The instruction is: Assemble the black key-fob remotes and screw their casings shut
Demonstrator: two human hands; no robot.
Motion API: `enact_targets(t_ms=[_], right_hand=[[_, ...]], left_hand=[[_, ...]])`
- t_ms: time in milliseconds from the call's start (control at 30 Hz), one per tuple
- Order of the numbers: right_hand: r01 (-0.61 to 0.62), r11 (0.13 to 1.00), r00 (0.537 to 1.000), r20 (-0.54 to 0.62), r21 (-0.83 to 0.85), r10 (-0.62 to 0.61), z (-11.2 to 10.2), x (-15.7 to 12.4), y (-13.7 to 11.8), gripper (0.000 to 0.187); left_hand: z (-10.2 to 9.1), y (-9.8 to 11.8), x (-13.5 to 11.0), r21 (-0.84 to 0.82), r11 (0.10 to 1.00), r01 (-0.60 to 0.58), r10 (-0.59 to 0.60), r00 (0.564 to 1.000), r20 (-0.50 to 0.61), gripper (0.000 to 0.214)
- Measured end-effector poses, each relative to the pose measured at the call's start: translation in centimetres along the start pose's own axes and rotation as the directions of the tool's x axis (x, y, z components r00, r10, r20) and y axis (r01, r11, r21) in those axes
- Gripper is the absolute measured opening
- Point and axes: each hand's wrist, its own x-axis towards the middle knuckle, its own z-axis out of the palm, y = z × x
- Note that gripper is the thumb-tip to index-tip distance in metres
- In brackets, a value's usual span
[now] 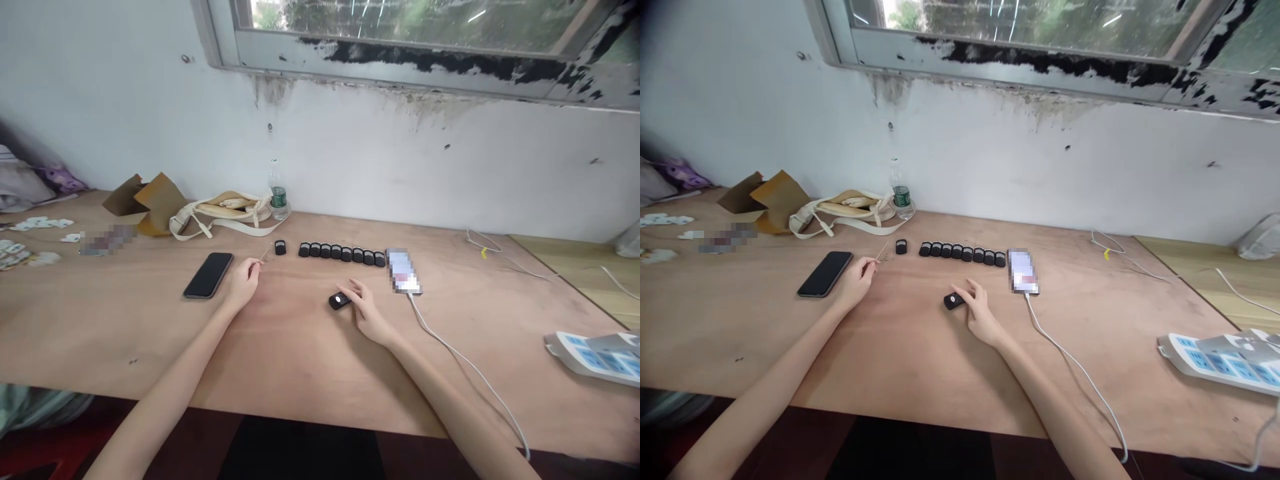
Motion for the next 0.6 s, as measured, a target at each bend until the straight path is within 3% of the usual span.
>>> enact_targets(t_ms=[133, 267, 433, 533, 600], right_hand=[[-0.098, 0.989, 0.988, -0.133, -0.113, 0.082, 1.3, 0.3, -0.8, 0.042], [-0.048, 0.976, 0.998, -0.061, -0.212, 0.036, 2.0, 0.7, -2.5, 0.037], [0.078, 0.996, 0.993, 0.086, -0.033, -0.075, 1.7, 0.9, -2.7, 0.021], [0.065, 0.995, 0.996, 0.061, 0.072, -0.070, 1.9, 0.8, -2.0, 0.017], [0.033, 0.996, 0.999, 0.004, 0.079, -0.034, 2.1, 0.8, -1.7, 0.027]], left_hand=[[-0.3, -0.5, 0.4, 0.014, 0.999, -0.029, 0.029, 0.998, -0.047, 0.021], [-0.5, -1.3, 0.5, 0.053, 0.998, 0.031, -0.028, 0.998, -0.057, 0.022], [-0.2, -2.1, 0.5, 0.151, 0.987, 0.058, -0.049, 0.997, -0.066, 0.021], [0.1, -2.2, 0.4, 0.169, 0.982, 0.081, -0.070, 0.995, -0.069, 0.019], [0.3, -2.0, 0.3, 0.197, 0.978, 0.072, -0.064, 0.997, -0.048, 0.018]])
